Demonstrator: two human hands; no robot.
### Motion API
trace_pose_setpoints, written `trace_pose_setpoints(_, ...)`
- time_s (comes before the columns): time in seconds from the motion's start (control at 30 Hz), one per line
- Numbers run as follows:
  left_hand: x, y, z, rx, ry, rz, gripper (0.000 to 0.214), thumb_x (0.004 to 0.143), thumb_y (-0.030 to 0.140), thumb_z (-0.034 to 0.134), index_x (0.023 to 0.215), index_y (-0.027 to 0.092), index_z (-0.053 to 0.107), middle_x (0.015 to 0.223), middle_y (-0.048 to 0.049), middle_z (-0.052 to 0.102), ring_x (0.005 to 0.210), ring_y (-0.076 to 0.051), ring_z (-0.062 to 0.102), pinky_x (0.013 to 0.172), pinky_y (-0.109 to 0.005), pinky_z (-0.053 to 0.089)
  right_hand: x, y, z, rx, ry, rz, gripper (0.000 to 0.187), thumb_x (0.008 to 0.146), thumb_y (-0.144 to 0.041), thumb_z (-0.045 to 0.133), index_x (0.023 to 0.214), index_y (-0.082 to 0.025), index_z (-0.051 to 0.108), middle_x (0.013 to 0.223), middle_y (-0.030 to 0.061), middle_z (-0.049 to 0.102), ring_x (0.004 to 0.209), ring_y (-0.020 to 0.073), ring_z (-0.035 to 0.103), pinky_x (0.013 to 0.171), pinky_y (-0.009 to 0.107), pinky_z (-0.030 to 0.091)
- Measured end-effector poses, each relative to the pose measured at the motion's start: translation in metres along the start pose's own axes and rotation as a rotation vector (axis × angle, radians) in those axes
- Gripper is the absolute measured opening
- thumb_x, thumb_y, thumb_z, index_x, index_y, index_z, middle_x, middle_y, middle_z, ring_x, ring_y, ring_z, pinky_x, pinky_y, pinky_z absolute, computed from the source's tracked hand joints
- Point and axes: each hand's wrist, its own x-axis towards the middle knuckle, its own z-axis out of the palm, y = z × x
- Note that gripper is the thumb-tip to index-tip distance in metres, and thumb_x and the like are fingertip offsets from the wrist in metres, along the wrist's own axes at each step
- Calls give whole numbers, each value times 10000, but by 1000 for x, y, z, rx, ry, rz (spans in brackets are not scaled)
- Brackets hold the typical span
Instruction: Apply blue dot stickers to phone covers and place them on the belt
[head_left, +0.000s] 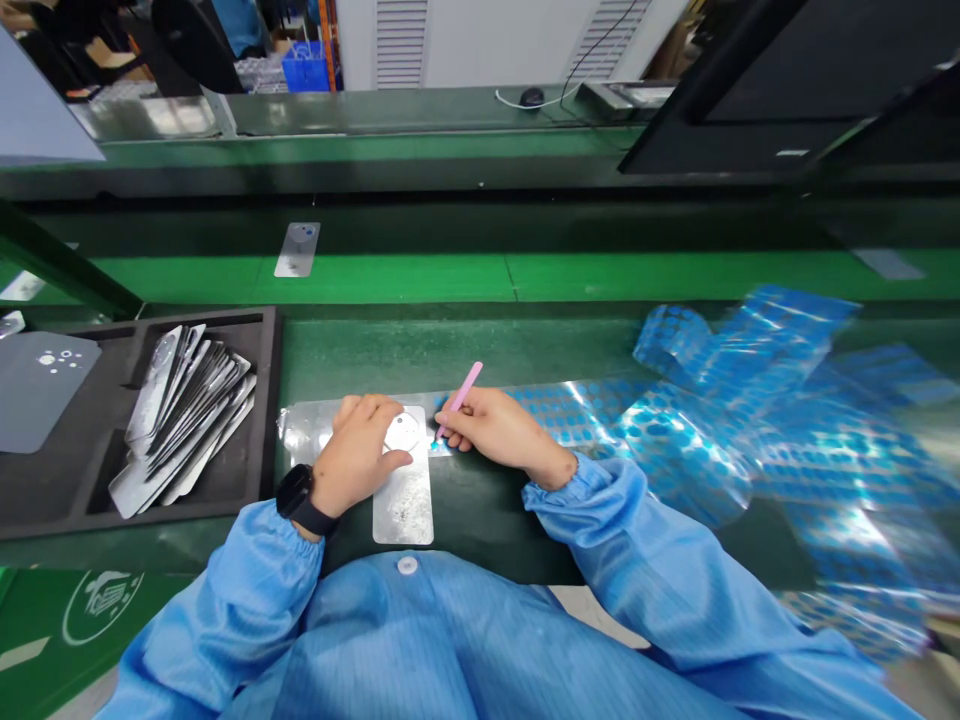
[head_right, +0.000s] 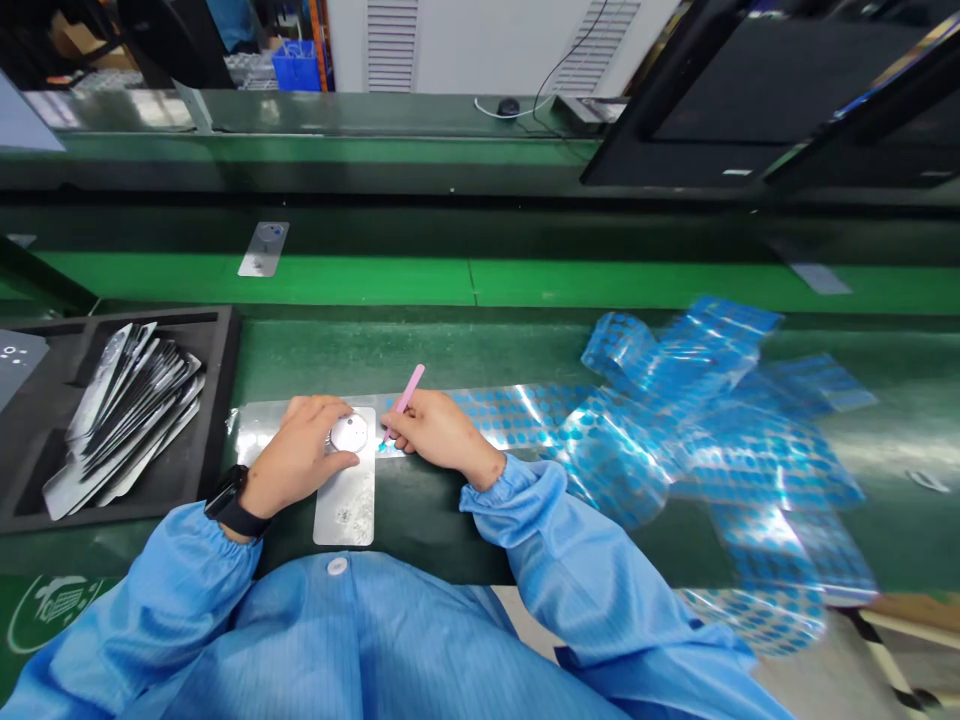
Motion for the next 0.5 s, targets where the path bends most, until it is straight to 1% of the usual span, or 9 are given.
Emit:
trace_pose_setpoints(0.17, 0, 5, -1, 1, -28, -48, 496, 674, 208, 806, 1120, 186, 589, 1170, -82, 602, 1108, -298, 470, 980, -462, 387, -3, -2, -2, 94, 6, -25, 212, 829, -248, 631, 646, -140, 629, 558, 18, 657, 463, 88, 585, 455, 187, 479)
trace_pose_setpoints(0.27, -1, 5, 0, 8, -22, -45, 494, 679, 219, 801, 1121, 196, 581, 1166, -81, 595, 1105, -303, 468, 957, -469, 391, 0, -9, 0, 156, 48, -44, 216, 832, -279, 636, 670, -138, 621, 567, 20, 662, 450, 83, 580, 436, 180, 467)
trace_pose_setpoints(0.33, -1, 4, 1, 13, -6, -33, 483, 685, 231, 796, 1114, 205, 575, 1150, -77, 592, 1095, -306, 473, 944, -475, 395, 4, -16, 4, 157, 68, -42, 198, 838, -255, 632, 678, -138, 613, 571, 18, 663, 446, 81, 579, 430, 174, 467)
trace_pose_setpoints(0.4, -1, 3, 2, 12, 7, -25, 475, 683, 238, 798, 1099, 211, 571, 1143, -73, 590, 1089, -305, 478, 940, -475, 399, 11, -21, 10, 127, 55, -29, 202, 848, -217, 617, 662, -139, 603, 560, 18, 657, 449, 82, 582, 426, 170, 472)
trace_pose_setpoints(0.5, -1, 3, 3, 3, -5, -31, 474, 674, 231, 808, 1082, 210, 568, 1149, -71, 592, 1091, -306, 479, 937, -474, 400, 17, -23, 18, 91, 41, -7, 220, 854, -178, 601, 637, -144, 590, 547, 12, 647, 446, 82, 579, 420, 167, 475)
